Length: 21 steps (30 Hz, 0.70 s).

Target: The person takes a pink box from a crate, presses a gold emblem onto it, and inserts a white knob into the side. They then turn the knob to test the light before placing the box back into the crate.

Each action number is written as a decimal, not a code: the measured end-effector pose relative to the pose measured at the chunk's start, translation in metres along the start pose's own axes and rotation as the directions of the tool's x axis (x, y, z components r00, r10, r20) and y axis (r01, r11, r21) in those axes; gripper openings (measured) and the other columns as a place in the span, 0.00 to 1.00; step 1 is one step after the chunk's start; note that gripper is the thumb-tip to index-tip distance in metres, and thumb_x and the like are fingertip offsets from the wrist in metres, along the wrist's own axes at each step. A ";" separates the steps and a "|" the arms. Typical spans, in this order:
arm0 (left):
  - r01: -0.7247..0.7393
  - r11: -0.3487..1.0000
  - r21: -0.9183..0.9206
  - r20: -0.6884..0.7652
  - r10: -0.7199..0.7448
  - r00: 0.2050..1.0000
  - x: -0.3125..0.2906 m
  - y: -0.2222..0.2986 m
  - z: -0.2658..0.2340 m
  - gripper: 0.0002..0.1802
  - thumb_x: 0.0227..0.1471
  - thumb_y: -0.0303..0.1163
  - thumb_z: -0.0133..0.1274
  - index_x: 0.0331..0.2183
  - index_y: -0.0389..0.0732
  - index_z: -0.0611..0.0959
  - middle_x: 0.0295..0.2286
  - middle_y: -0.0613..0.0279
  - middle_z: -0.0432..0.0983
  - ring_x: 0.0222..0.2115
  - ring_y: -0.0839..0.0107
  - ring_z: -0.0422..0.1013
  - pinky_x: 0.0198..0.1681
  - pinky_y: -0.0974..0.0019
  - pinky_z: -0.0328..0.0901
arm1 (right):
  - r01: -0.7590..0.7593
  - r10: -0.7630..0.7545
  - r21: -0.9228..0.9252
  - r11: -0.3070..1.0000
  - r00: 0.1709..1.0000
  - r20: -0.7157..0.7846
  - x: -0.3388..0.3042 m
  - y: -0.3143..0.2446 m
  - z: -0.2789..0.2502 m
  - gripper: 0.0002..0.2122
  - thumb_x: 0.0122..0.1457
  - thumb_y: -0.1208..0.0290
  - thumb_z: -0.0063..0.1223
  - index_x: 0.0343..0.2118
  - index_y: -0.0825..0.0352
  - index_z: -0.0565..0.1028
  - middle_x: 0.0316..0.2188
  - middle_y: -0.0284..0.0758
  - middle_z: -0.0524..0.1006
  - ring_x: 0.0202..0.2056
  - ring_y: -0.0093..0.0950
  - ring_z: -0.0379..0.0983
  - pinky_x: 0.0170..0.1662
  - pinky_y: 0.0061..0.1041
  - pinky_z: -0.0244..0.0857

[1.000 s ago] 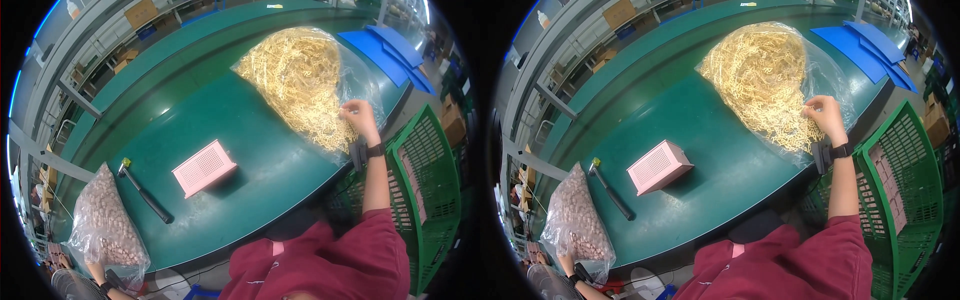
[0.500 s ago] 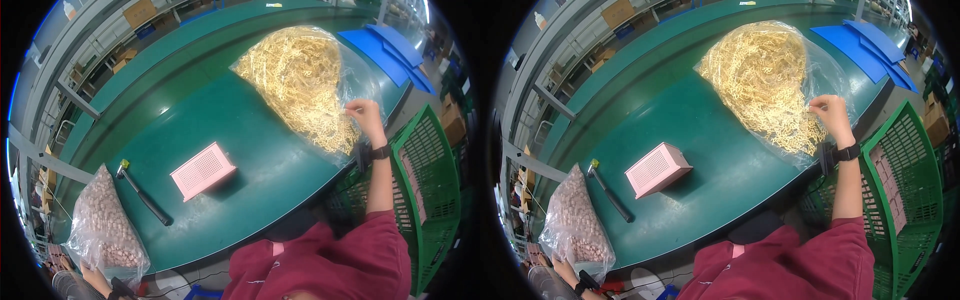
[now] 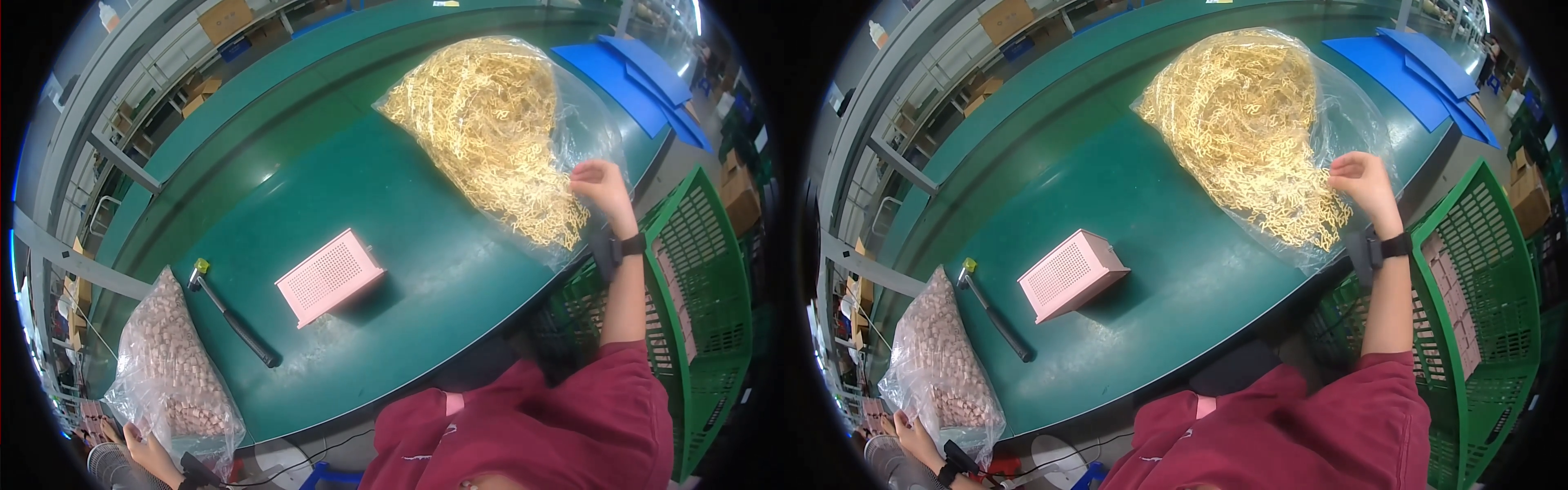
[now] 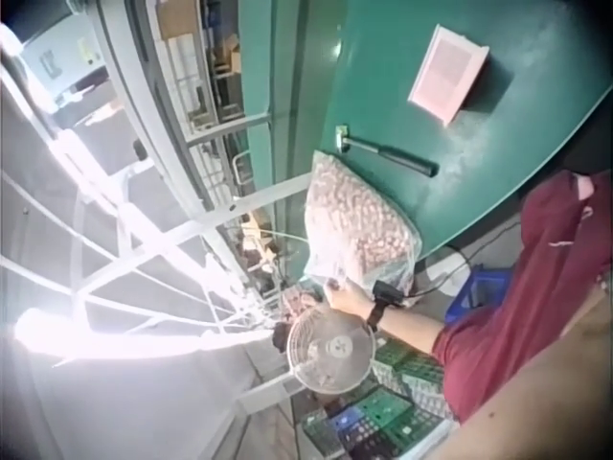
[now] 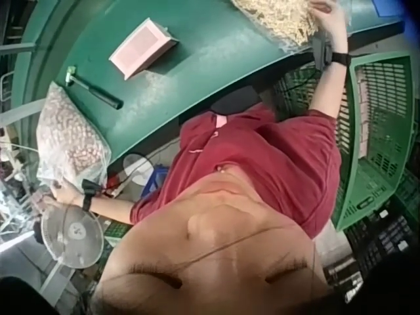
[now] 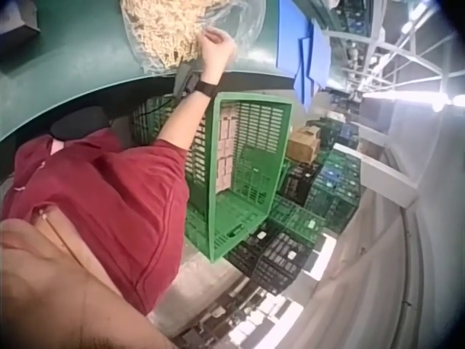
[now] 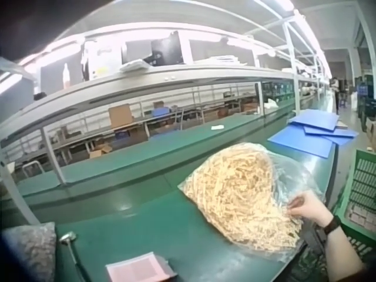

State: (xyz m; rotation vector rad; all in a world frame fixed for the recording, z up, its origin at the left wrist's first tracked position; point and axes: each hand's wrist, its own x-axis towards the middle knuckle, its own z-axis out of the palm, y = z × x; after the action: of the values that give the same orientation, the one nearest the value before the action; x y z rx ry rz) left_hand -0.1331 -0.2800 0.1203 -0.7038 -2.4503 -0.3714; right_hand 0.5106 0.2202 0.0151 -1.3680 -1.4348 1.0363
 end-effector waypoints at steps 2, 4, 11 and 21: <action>0.010 1.000 -0.015 0.009 -0.010 1.000 0.001 0.001 0.001 0.18 0.49 0.29 0.51 0.42 0.31 0.74 0.36 0.47 0.74 0.36 0.57 0.71 0.41 0.62 0.63 | 0.223 -0.255 -0.393 0.892 0.966 -0.030 0.003 0.012 0.002 0.13 0.43 0.74 0.60 0.34 0.72 0.74 0.29 0.36 0.77 0.30 0.25 0.74 0.33 0.23 0.68; 0.037 0.999 -0.038 0.026 -0.036 0.999 0.000 0.000 0.002 0.18 0.48 0.29 0.52 0.41 0.30 0.73 0.33 0.50 0.74 0.33 0.60 0.70 0.39 0.65 0.63 | 0.303 -0.374 -0.570 0.764 0.927 -0.009 0.004 0.013 0.003 0.13 0.43 0.74 0.60 0.34 0.71 0.74 0.29 0.36 0.77 0.30 0.26 0.74 0.32 0.23 0.68; -0.014 1.000 -0.016 -0.042 0.014 0.999 0.000 -0.007 0.013 0.18 0.48 0.29 0.52 0.41 0.29 0.73 0.33 0.50 0.74 0.33 0.62 0.70 0.38 0.65 0.64 | 0.015 0.020 -0.660 0.751 0.999 0.045 -0.018 -0.032 0.024 0.14 0.39 0.75 0.61 0.32 0.72 0.75 0.25 0.38 0.77 0.27 0.28 0.74 0.33 0.25 0.67; 0.038 0.998 -0.046 -0.007 -0.039 0.999 -0.006 0.005 0.012 0.20 0.48 0.28 0.52 0.43 0.30 0.72 0.35 0.48 0.74 0.33 0.61 0.72 0.39 0.66 0.65 | 0.210 -0.440 -0.723 0.658 0.887 -0.142 -0.013 -0.008 0.004 0.07 0.43 0.78 0.59 0.27 0.71 0.76 0.26 0.37 0.75 0.27 0.29 0.73 0.31 0.25 0.67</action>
State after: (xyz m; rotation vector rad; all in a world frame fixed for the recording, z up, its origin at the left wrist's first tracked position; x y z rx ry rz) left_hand -0.1312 -0.2735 0.1081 -0.6739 -2.4579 -0.4464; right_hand 0.5051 0.2072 0.0209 -1.5938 -1.8237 -0.0125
